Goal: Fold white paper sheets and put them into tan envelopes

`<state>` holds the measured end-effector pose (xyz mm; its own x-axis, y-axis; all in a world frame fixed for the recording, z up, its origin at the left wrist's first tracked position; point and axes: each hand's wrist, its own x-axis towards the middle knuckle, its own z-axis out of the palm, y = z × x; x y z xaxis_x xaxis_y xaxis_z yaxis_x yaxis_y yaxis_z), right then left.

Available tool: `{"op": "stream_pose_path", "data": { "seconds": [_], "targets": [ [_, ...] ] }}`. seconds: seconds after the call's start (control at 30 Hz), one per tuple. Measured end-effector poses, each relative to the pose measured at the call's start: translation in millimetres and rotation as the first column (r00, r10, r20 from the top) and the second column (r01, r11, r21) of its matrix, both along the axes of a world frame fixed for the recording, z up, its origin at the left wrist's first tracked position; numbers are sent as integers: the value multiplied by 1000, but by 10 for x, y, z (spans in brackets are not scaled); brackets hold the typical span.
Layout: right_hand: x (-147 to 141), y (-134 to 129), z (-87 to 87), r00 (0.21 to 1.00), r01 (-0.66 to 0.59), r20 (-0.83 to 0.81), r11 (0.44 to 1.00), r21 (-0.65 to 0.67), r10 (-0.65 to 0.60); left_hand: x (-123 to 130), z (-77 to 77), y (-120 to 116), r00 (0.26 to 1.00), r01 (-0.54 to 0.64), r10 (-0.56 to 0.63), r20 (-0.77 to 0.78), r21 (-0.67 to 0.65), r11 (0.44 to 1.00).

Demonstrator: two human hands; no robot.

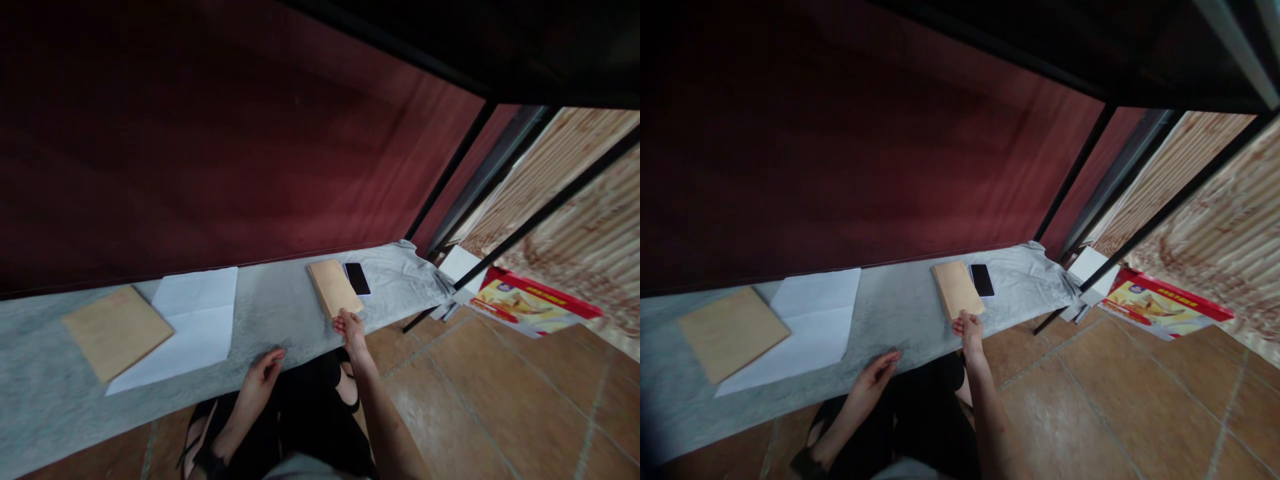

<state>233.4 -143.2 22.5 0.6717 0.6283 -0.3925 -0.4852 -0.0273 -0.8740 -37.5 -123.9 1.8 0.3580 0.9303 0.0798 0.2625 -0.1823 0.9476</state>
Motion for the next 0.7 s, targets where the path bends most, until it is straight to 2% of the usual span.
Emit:
{"op": "stream_pose_path", "data": {
  "seconds": [0.23,0.37,0.47,0.57,0.7],
  "targets": [
    [32,-27,3,999,-49,-13,998,-27,49,-1,52,-79,999,16,-15,-34,10,1000],
    [35,-55,9,998,-66,20,997,-47,67,-96,123,-98,996,-6,14,-93,89,996],
    [40,-75,26,994,-87,57,993,-80,92,-271,185,-50,984,-59,92,-150,208,976],
    [36,-104,32,991,-111,69,988,-104,118,-521,242,35,948,-123,220,-231,371,920],
    [-73,-125,-15,981,-147,122,988,-42,151,-900,265,140,823,-158,409,-394,533,831]
  ]
}}
